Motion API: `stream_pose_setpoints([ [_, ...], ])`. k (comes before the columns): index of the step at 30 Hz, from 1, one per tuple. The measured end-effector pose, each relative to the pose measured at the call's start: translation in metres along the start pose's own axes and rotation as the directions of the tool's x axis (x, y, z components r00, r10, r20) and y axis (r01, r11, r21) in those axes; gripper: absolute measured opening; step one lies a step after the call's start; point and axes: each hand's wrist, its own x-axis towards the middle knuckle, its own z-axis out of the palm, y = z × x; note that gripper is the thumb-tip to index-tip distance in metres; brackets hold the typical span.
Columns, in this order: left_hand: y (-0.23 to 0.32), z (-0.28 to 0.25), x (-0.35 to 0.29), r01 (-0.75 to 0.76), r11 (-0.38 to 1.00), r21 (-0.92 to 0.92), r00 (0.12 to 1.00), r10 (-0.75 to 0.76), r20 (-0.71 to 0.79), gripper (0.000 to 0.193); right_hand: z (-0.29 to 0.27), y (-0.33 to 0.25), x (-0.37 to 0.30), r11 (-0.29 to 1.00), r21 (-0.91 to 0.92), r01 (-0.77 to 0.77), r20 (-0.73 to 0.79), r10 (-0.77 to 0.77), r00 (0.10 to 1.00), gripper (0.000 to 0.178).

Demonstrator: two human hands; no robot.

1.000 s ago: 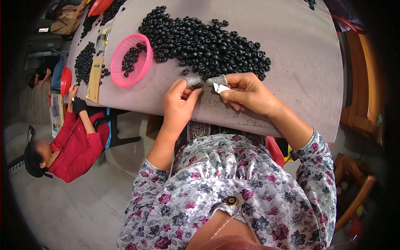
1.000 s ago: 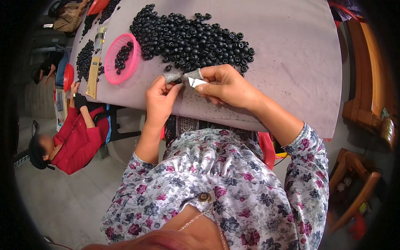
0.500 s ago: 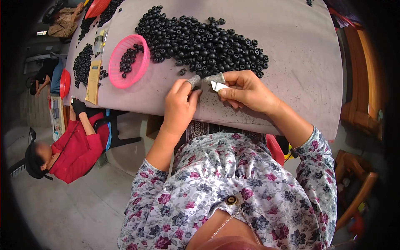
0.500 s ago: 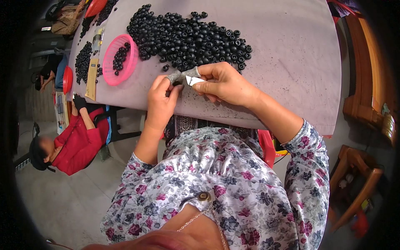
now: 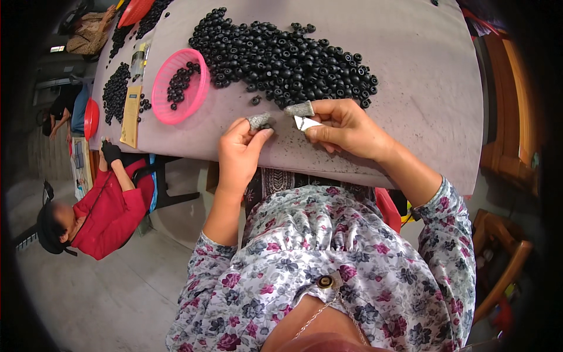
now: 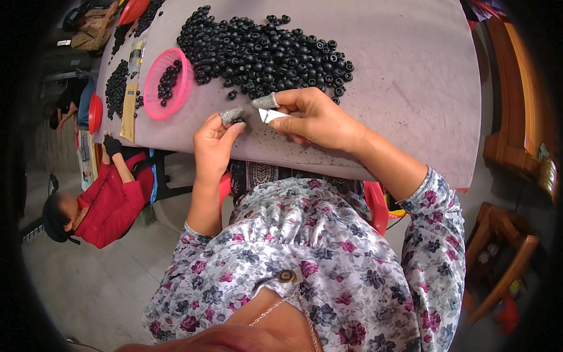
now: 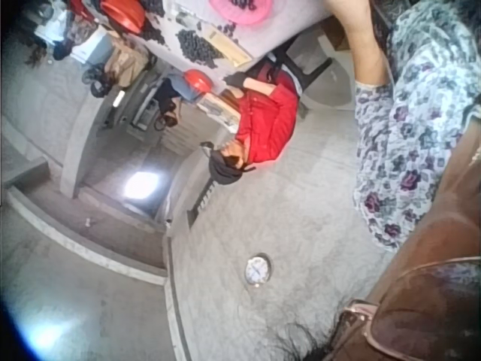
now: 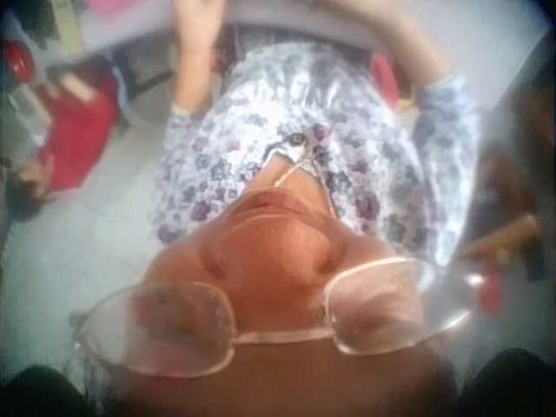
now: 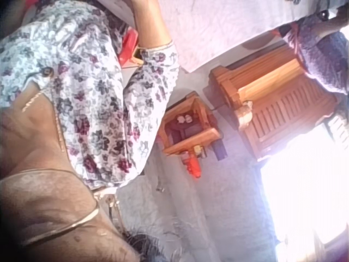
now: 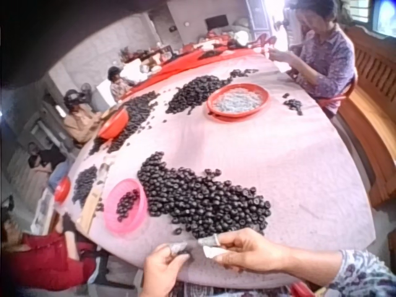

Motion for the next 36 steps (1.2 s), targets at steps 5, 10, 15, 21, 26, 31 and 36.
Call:
stream_pose_setpoints([
  [5, -0.003, 0.003, 0.000, 0.376, 0.659, -0.651, 0.922, -0.202, 0.329, 0.018, 0.003, -0.003, -0.002, 1.000, 0.027, 0.016, 0.064, -0.018, 0.998, 0.046],
  [10, -0.007, 0.013, 0.001, 0.489, 0.417, -0.766, 0.871, -0.181, 0.457, 0.017, 0.002, -0.006, -0.002, 0.999, 0.040, -0.010, 0.088, 0.007, 0.996, 0.049],
  [15, 0.006, 0.021, 0.003, 0.508, 0.406, -0.760, 0.861, -0.219, 0.459, 0.015, 0.004, -0.002, -0.003, 0.999, 0.034, 0.034, 0.104, -0.038, 0.994, 0.039],
  [21, -0.015, 0.016, 0.006, 0.531, 0.377, -0.759, 0.842, -0.131, 0.524, 0.012, 0.006, -0.005, -0.005, 0.998, 0.033, 0.049, 0.096, -0.052, 0.994, 0.044],
  [26, -0.006, 0.020, 0.006, 0.556, 0.362, -0.749, 0.825, -0.128, 0.551, 0.016, 0.004, -0.005, -0.004, 0.998, 0.045, 0.034, 0.109, -0.038, 0.993, 0.043],
  [31, -0.004, 0.020, 0.009, 0.586, 0.316, -0.746, 0.806, -0.131, 0.578, 0.023, 0.004, -0.004, -0.004, 0.998, 0.040, 0.053, 0.114, -0.057, 0.992, 0.038],
  [36, -0.003, 0.026, 0.010, 0.608, 0.260, -0.750, 0.793, -0.155, 0.589, 0.025, 0.003, -0.005, -0.004, 0.995, 0.090, 0.050, 0.088, -0.058, 0.994, 0.031],
])
